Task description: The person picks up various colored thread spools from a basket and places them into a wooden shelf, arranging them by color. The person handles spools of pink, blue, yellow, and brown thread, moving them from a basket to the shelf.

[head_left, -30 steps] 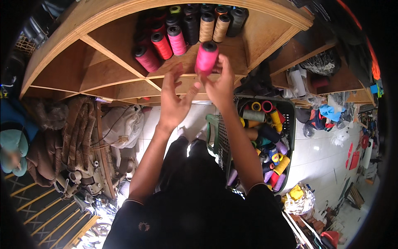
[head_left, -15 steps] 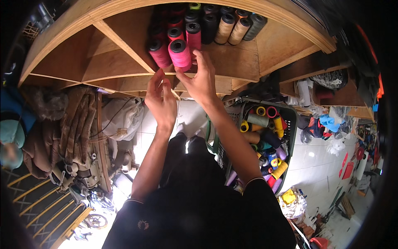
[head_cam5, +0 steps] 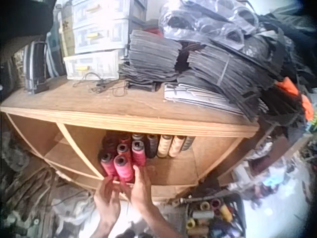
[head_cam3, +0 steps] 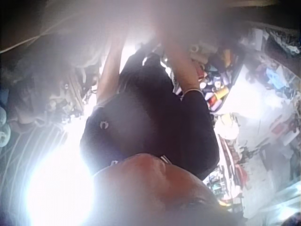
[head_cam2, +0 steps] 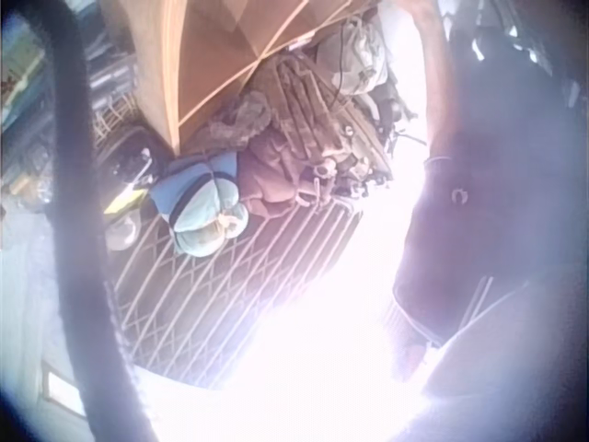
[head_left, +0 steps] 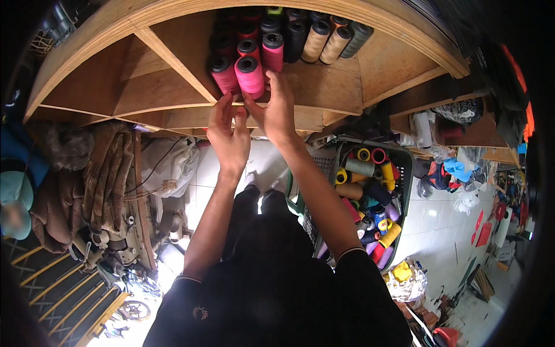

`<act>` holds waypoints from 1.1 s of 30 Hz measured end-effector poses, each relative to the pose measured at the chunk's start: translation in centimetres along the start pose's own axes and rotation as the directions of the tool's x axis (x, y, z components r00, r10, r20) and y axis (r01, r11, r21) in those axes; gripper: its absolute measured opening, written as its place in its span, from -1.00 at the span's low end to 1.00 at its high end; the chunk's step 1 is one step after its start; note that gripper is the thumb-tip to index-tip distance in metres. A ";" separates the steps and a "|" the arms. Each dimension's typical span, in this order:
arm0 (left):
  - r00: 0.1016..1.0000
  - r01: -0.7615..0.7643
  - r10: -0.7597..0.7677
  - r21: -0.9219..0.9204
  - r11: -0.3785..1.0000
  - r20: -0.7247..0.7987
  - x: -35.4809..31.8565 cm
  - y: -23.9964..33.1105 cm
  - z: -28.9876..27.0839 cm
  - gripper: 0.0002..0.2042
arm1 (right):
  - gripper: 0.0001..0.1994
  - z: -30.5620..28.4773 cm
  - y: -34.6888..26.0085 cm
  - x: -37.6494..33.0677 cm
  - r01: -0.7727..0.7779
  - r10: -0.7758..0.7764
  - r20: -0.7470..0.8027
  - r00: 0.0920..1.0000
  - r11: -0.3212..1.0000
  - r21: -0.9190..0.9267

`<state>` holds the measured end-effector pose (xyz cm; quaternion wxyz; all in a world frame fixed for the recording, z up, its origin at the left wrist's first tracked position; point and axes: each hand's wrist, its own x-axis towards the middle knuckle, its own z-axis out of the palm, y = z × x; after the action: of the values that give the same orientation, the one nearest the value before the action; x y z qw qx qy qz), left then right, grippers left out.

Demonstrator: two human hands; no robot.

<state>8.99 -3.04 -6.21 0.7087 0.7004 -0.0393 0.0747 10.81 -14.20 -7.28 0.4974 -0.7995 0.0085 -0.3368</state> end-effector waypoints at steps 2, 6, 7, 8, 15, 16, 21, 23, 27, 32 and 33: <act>0.999 -0.032 0.032 0.041 0.999 0.011 0.1 -0.2 0.0 -0.65 | -0.47 -0.1 -0.4 0.1 -0.007 0.007 0.005 1.000 0.999 -0.052; 1.000 0.001 -0.001 0.041 0.999 -0.004 -0.2 0.2 -0.1 -0.68 | -0.39 0.1 0.5 -0.3 0.057 -0.061 -0.023 0.998 0.988 -0.141; 1.000 -0.002 0.002 0.039 0.999 -0.016 -0.2 0.1 -0.1 -0.68 | -0.38 0.1 0.7 -0.4 0.057 -0.060 -0.026 0.998 0.991 -0.121; 1.000 -0.005 0.006 0.037 0.999 -0.028 -0.3 -0.1 -0.3 -0.69 | -0.36 0.1 0.9 -0.6 0.056 -0.060 -0.030 0.998 0.993 -0.101; 0.977 -0.125 0.186 0.431 0.894 -0.102 0.0 0.3 -1.9 -0.76 | -0.35 -0.8 -1.0 -1.6 -0.037 0.027 -0.081 0.996 0.991 -0.128; 0.964 -0.183 0.253 0.475 0.861 -0.087 0.2 0.7 -2.2 -0.75 | -0.38 -1.0 -1.6 -2.0 -0.059 0.049 -0.085 0.995 0.990 -0.125; 0.942 -0.281 0.333 0.610 0.741 0.029 1.6 5.6 -2.5 -0.70 | -0.44 0.1 -2.0 -3.2 -0.113 0.100 -0.138 0.985 0.989 -0.093; 0.956 -0.282 0.261 0.644 0.711 0.130 2.5 8.0 -2.2 -0.69 | -0.45 0.5 -1.2 -2.9 -0.121 0.106 -0.162 0.981 0.989 -0.081; 0.932 -0.360 0.273 0.695 0.622 0.238 4.6 8.0 -2.3 -0.72 | -0.47 0.9 -1.3 -2.2 -0.136 0.121 -0.132 0.984 0.984 -0.112; 0.917 -0.394 0.282 0.741 0.544 0.281 5.7 7.7 -2.0 -0.74 | -0.49 1.3 -0.1 -2.1 -0.149 0.135 -0.122 0.983 0.982 -0.118; 0.927 -0.374 0.249 0.759 0.534 0.282 5.7 7.8 -1.8 -0.74 | -0.49 1.3 0.1 -2.1 -0.145 0.129 -0.126 0.984 0.982 -0.121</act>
<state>13.29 -0.88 2.41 0.2882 0.9276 -0.1752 0.1605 9.92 -12.45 -8.83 0.4651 -0.8064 0.1147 -0.3468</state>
